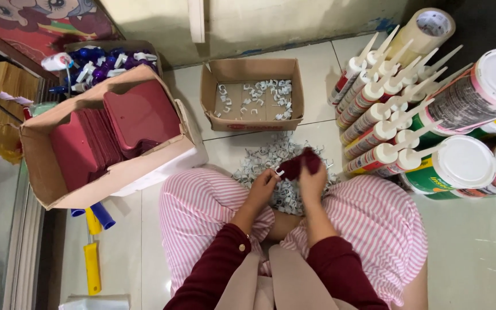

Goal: The person sits on the floor and repeatedly picks up small white plastic clips from a pile, attaches them to a red fabric piece, and places the assembled items into a cardboard box. The person handles the clips and fabric by hand throughout the process.

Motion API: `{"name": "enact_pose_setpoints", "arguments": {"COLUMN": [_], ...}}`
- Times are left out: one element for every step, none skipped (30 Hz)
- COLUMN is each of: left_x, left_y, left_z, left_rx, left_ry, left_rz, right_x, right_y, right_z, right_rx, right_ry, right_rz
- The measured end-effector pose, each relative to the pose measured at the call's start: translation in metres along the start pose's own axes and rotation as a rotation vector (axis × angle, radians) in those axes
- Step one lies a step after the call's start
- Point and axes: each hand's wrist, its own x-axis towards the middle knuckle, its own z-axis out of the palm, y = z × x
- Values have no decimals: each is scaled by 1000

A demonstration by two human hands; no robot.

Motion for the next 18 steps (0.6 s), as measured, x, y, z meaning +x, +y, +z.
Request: {"name": "enact_pose_setpoints", "arguments": {"left_x": [-1,-2,-3,-4,-2,0,-8,-16,-28,-26,-24,-22,-22,-21,-22,-16,-10,-3], "left_y": [2,5,8,9,11,13,35,57,77,70,63,57,54,52,49,37,25,14], "left_z": [0,0,2,3,2,1,2,3,4,2,-1,-3,-2,-1,0,2,2,3], "left_rx": [2,-56,-114,-113,-232,-351,-351,-278,-202,-199,-238,-277,-276,-249,-224,-223,-226,-228], "left_ry": [-1,18,28,16,0,-16,-12,15,39,40,39,38,38,56,70,68,40,12], "left_rz": [0,8,15,14,-6,-26,-21,-141,-269,-273,-186,-98,-96,-54,-12,-11,-28,-45], "right_x": [4,8,11,5,1,-3,-3,-4,-8,-11,-14,-17,-16,-16,-16,-15,-12,-10], "right_y": [0,0,1,-1,-4,-8,9,26,46,34,23,11,10,8,7,11,14,17], "right_z": [-1,-2,-6,-6,-5,-2,6,15,23,20,16,13,12,11,9,9,9,11], "right_rx": [1,66,130,130,37,-58,-57,-104,-152,-150,-179,-208,-206,-213,-222,-222,-167,-113], "right_ry": [1,8,24,35,-150,-335,-338,-457,-572,-574,-551,-529,-529,-522,-513,-511,-402,-293], "right_rz": [1,92,185,189,243,296,291,155,29,34,-12,-58,-60,-78,-93,-93,-71,-49]}}
